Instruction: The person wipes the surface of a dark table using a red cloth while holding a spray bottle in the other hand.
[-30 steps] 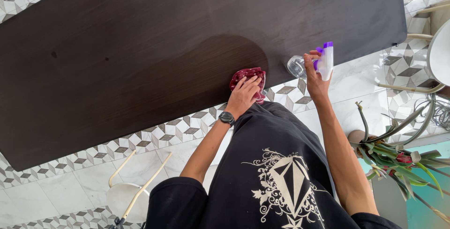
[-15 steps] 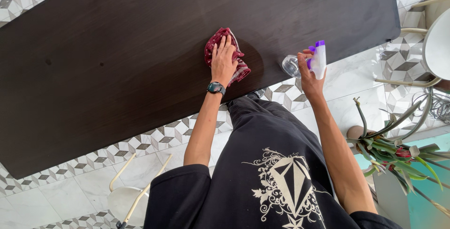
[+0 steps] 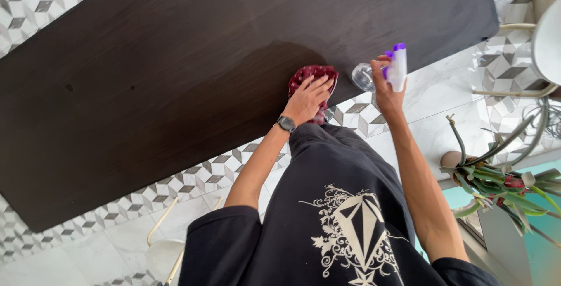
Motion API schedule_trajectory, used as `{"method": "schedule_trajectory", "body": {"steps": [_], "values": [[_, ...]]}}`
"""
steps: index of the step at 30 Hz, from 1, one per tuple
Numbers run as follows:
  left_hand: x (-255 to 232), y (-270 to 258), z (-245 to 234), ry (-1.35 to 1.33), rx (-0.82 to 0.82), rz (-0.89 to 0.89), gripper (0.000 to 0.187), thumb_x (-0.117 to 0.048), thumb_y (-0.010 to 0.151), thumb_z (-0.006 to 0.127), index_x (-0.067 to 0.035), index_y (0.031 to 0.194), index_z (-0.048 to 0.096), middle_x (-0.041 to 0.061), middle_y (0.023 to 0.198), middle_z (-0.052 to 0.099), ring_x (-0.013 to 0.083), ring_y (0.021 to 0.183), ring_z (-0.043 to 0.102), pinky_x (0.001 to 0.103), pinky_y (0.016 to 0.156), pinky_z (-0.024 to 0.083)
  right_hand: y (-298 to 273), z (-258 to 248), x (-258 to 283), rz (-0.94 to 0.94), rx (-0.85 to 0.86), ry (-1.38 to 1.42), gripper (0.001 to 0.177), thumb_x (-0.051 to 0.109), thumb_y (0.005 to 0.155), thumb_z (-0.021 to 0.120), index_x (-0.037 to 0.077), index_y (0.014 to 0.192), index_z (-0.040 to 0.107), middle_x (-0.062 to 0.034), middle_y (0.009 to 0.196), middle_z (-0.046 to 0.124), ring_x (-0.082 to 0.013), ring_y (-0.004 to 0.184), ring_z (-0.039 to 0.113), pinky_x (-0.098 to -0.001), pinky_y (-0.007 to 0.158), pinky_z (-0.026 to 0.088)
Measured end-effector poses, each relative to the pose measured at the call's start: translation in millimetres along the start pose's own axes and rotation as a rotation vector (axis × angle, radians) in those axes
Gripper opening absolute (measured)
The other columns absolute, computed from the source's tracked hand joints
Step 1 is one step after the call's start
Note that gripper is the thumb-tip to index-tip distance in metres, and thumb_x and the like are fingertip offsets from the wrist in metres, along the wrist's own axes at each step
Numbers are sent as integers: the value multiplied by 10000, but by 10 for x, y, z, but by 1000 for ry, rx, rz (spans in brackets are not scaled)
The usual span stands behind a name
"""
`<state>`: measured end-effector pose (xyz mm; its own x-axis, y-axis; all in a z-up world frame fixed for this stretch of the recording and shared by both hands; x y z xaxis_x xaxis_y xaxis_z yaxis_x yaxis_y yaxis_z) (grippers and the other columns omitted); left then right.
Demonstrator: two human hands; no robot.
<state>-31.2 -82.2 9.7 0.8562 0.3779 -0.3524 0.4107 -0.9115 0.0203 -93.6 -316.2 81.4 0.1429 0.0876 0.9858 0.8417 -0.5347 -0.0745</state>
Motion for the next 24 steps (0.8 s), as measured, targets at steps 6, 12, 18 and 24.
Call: {"method": "schedule_trajectory", "body": {"steps": [6, 12, 18, 24], "values": [[-179, -223, -42, -71, 148, 65, 435, -232, 871, 710, -111, 1269, 581, 41, 1595, 406, 197, 1508, 290, 461, 1247, 216, -147, 139, 85, 73, -41, 11, 320, 327, 1004, 754, 56, 1141, 652, -75, 1202, 647, -151, 1060, 641, -301, 914, 525], [-28, -163, 25, -14, 140, 147, 506, -260, 907, 702, -94, 1356, 538, 11, 1627, 373, 182, 1534, 272, 448, 1266, 213, -287, 229, 61, 95, -107, -49, 378, 357, 1010, 754, 48, 1191, 632, -68, 1176, 665, -144, 1043, 636, -306, 912, 526], [131, 93, 10, 30, 121, 104, 629, -270, 873, 721, -55, 1424, 506, 31, 1615, 354, 204, 1521, 255, 457, 1248, 220, -314, 306, 43, 73, -189, -16, 380, 324, 1005, 761, 44, 1219, 616, -63, 1190, 646, -141, 1043, 613, -312, 926, 512], [635, 93, -178, -92, -65, -122, 518, -150, 826, 756, -48, 1298, 568, 55, 1605, 415, 230, 1512, 330, 476, 1241, 267, -364, 357, 109, 73, -219, -54, 396, 351, 1019, 775, 39, 1215, 632, -62, 1217, 654, -153, 1082, 633, -326, 954, 527]]}}
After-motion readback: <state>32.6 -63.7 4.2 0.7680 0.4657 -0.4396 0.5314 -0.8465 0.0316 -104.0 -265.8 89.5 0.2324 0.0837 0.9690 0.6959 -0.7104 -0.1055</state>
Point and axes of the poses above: each hand's wrist, its own y-axis towards the middle knuckle, its own z-axis out of the palm, x = y × z, the point moved 2 cm from there along y, towards the middle knuckle
